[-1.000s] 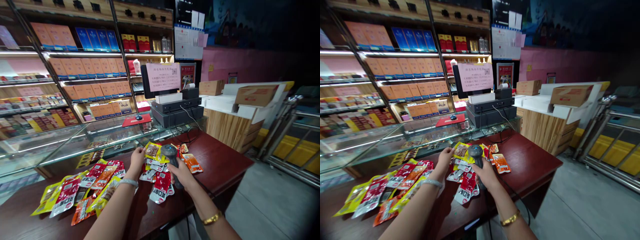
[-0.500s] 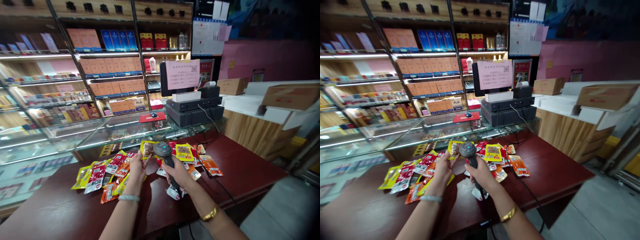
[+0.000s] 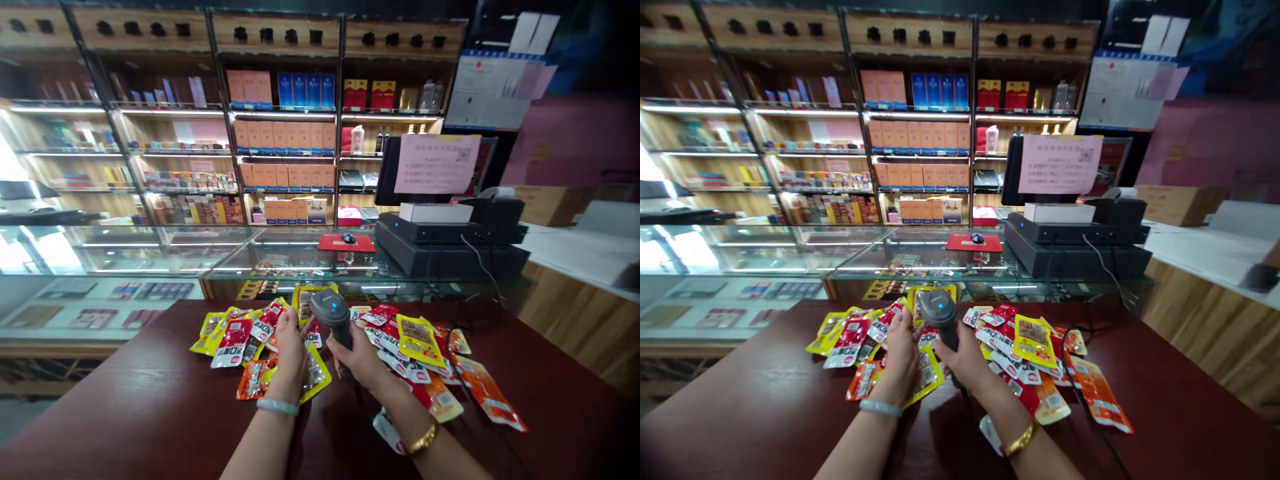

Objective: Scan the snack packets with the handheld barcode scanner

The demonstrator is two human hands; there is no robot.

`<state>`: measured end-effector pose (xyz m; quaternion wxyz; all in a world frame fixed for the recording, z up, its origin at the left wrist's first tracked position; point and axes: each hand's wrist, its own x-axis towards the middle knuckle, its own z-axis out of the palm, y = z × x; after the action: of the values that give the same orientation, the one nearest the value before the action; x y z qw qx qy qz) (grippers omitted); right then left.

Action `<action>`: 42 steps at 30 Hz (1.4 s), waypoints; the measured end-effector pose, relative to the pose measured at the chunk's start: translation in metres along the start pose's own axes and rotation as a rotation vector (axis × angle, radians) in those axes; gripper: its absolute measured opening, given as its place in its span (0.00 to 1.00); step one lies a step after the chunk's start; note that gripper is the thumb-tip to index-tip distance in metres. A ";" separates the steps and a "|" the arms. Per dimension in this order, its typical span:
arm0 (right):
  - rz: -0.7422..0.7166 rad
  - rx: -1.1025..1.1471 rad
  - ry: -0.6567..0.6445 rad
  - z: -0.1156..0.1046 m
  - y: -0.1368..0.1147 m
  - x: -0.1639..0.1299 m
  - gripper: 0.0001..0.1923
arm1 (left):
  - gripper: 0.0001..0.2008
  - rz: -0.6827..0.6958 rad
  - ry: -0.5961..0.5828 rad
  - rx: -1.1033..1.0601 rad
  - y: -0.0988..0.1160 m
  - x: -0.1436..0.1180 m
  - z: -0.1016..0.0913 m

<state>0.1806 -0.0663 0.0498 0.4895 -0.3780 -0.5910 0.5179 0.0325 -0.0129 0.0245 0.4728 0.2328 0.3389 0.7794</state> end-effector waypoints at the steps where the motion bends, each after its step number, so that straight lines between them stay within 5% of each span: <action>1: 0.002 0.005 -0.004 0.001 0.002 -0.002 0.23 | 0.19 -0.004 -0.001 0.012 -0.001 0.000 0.000; 9: 0.051 0.074 -0.073 0.003 0.018 -0.006 0.26 | 0.18 -0.017 0.070 0.073 -0.007 0.004 -0.001; 18: 0.066 0.094 -0.071 0.001 0.011 -0.008 0.27 | 0.31 0.001 0.061 0.111 -0.005 0.001 -0.001; 24: 0.083 0.074 -0.072 -0.002 0.011 -0.009 0.26 | 0.27 0.068 0.125 0.114 0.000 0.008 -0.006; 29: 0.087 0.092 -0.060 -0.007 0.020 -0.009 0.24 | 0.23 0.228 0.395 0.327 0.030 0.031 -0.030; 36: 0.124 0.093 -0.106 -0.009 0.017 -0.007 0.23 | 0.17 0.651 0.729 0.627 0.057 0.052 -0.057; 38: 0.128 0.083 -0.107 -0.009 0.014 -0.006 0.21 | 0.17 0.774 0.670 0.759 0.053 0.047 -0.050; 42: 0.131 0.043 -0.057 -0.013 0.005 -0.006 0.15 | 0.13 0.858 0.239 0.930 0.034 0.029 -0.028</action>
<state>0.1949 -0.0681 0.0433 0.4455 -0.3902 -0.5676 0.5718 -0.0196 -0.0069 0.0328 -0.0724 0.4397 0.5686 0.6914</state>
